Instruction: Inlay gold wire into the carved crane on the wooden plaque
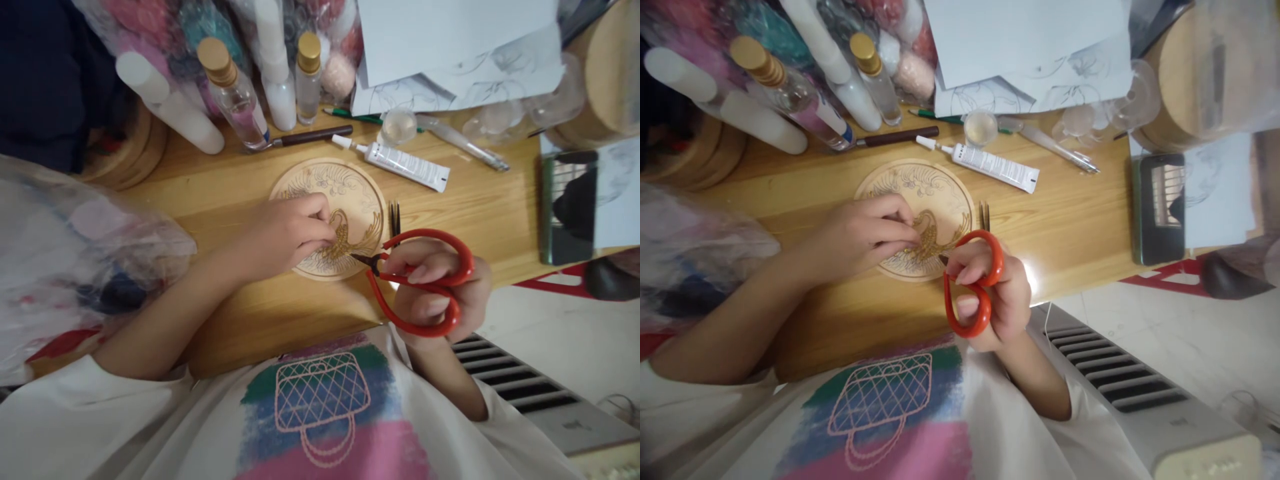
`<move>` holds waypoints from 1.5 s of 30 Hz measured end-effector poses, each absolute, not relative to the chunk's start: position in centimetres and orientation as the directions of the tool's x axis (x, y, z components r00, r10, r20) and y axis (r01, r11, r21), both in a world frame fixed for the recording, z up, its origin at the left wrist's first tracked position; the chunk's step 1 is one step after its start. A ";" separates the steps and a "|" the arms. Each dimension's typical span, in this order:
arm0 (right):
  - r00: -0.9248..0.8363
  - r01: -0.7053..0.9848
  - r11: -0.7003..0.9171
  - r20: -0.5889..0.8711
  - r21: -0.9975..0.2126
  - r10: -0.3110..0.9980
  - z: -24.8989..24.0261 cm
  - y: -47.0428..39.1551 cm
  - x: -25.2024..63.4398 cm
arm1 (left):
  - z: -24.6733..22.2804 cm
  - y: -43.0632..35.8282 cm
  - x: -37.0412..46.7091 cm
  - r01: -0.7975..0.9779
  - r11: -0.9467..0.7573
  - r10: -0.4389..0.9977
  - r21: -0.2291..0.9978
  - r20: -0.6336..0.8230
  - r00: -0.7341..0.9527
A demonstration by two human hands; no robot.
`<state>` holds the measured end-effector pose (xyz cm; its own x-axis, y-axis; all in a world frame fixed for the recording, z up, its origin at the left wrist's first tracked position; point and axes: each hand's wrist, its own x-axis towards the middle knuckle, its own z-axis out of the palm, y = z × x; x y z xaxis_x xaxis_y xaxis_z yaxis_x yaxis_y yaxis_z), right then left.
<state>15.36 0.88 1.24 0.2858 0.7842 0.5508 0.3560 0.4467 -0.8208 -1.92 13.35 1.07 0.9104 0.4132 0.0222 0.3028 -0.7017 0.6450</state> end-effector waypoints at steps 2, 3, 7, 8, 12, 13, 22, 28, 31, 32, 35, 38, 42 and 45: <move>0.256 0.339 0.467 0.558 -0.817 0.789 1.3 1.0 15.4 | 1.1 13.3 -1.9 0.306 -0.702 0.415 0.643 0.021 0.909; 0.248 0.329 0.472 0.557 -0.818 0.792 1.3 1.0 15.4 | 1.1 13.3 -1.9 0.304 -0.703 0.416 0.643 0.026 0.909; 0.246 0.302 0.479 0.553 -0.824 0.796 1.2 0.9 15.5 | 1.1 13.2 -1.9 0.285 -0.710 0.411 0.644 0.050 0.910; 0.243 0.299 0.480 0.552 -0.825 0.798 1.2 0.9 15.5 | 1.1 13.2 -1.9 0.280 -0.711 0.410 0.645 0.057 0.910; 0.226 0.290 0.466 0.533 -0.836 0.815 1.1 0.8 15.6 | 1.0 13.3 -1.9 0.270 -0.711 0.404 0.649 0.063 0.913; 0.222 0.287 0.464 0.530 -0.838 0.818 1.1 0.8 15.7 | 1.0 13.3 -1.9 0.264 -0.715 0.401 0.648 0.070 0.914; 0.216 0.287 0.474 0.538 -0.833 0.815 0.9 0.8 15.6 | 0.8 13.4 -1.9 0.243 -0.730 0.397 0.639 0.107 0.912; 0.212 0.305 0.458 0.529 -0.835 0.822 1.0 0.8 15.5 | 0.8 13.4 -1.9 0.255 -0.708 0.401 0.659 0.077 0.913; 0.209 0.297 0.469 0.536 -0.832 0.818 1.0 0.9 15.6 | 1.0 13.4 -1.9 0.285 -0.695 0.406 0.660 0.032 0.914; 0.201 0.298 0.475 0.540 -0.828 0.817 1.0 1.0 15.6 | 1.0 13.4 -1.9 0.288 -0.693 0.406 0.661 0.028 0.913; 0.187 0.313 0.475 0.543 -0.823 0.818 1.2 1.3 15.6 | 1.0 13.4 -1.9 0.291 -0.696 0.409 0.657 0.030 0.912; 0.184 0.323 0.469 0.540 -0.822 0.821 1.4 1.4 15.6 | 0.9 13.4 -1.9 0.285 -0.703 0.411 0.651 0.046 0.910; 0.177 0.309 0.448 0.513 -0.839 0.840 1.3 1.4 15.8 | 0.8 13.4 -1.9 0.271 -0.698 0.405 0.663 0.053 0.913; 0.198 0.289 0.459 0.521 -0.840 0.830 1.0 1.3 15.9 | 0.8 13.4 -1.8 0.254 -0.705 0.403 0.662 0.079 0.912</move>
<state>15.86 1.26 1.00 0.1976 0.8303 0.5211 0.2887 0.4587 -0.8404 -1.83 13.37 0.80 0.9119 0.4027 0.0790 0.2541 -0.7053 0.6618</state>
